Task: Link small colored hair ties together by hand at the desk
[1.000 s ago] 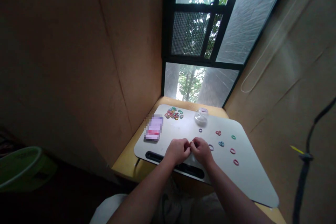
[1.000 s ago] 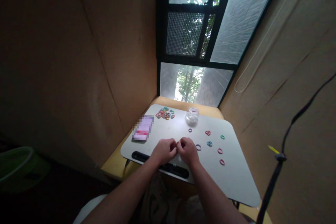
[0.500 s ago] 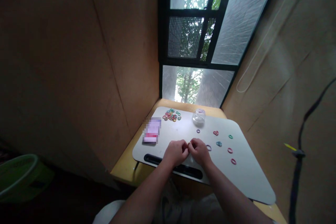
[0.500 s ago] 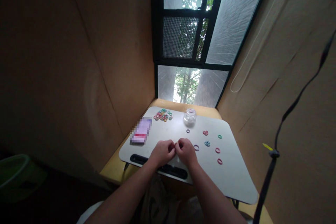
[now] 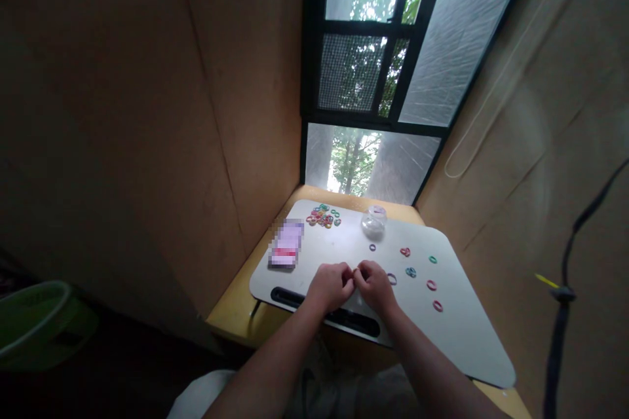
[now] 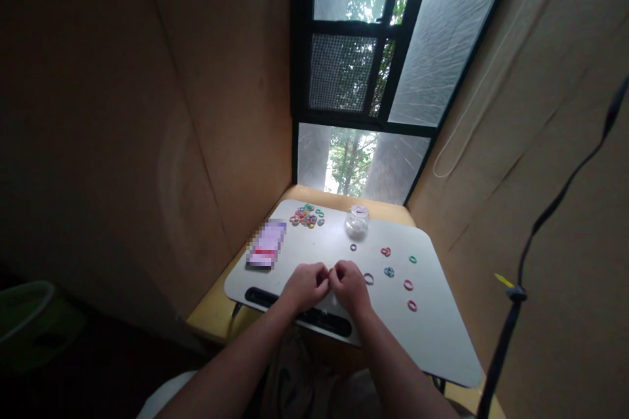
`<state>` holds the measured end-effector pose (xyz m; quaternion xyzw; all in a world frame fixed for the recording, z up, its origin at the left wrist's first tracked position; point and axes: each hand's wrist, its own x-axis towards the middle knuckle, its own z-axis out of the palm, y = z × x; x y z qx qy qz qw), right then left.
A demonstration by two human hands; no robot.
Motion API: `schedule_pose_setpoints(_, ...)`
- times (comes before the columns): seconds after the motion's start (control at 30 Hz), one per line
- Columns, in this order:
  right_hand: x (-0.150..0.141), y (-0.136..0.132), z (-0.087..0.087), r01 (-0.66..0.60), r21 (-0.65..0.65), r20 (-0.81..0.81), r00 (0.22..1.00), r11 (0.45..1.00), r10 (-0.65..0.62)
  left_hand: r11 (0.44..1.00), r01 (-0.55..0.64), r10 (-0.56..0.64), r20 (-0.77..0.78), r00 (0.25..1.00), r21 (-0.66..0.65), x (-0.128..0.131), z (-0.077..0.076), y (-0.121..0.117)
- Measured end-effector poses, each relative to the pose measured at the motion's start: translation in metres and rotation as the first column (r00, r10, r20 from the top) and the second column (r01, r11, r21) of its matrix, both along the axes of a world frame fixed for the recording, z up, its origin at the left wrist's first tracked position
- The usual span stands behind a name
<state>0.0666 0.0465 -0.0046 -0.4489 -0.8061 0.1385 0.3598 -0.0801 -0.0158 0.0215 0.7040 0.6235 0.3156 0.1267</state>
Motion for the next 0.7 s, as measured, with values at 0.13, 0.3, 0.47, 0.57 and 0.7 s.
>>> schedule_pose_setpoints(0.13, 0.0000, 0.0001, -0.0018, 0.003, 0.000, 0.007, 1.000, 1.000, -0.003, 1.000, -0.003, 0.004, 0.002, 1.000, -0.011, -0.0005, 0.0002, -0.0006)
schedule_pose_setpoints(0.3, 0.0016, -0.0013, -0.0046, -0.007, 0.017, 0.007, 1.000, 1.000, 0.007, 1.000, 0.000, 0.000, -0.002, 1.000, 0.014, -0.0016, -0.0044, 0.0003)
schedule_pose_setpoints(0.47, 0.0031, -0.0026, -0.0046, -0.009, 0.005, 0.005, 1.000, 1.000, 0.009, 1.000, 0.002, -0.002, -0.021, 1.000, 0.020, -0.0023, -0.0065, 0.0014)
schedule_pose_setpoints(0.57, 0.0027, -0.0019, -0.0042, -0.009, -0.005, 0.013, 1.000, 1.000, 0.009, 1.000, 0.008, -0.008, -0.024, 1.000, 0.004, -0.0029, -0.0057, 0.0019)
schedule_pose_setpoints(0.7, 0.0022, -0.0012, -0.0045, -0.008, -0.018, 0.013, 1.000, 1.000, 0.008, 1.000, 0.020, -0.021, -0.028, 0.999, -0.002, -0.0039, -0.0048, 0.0020)
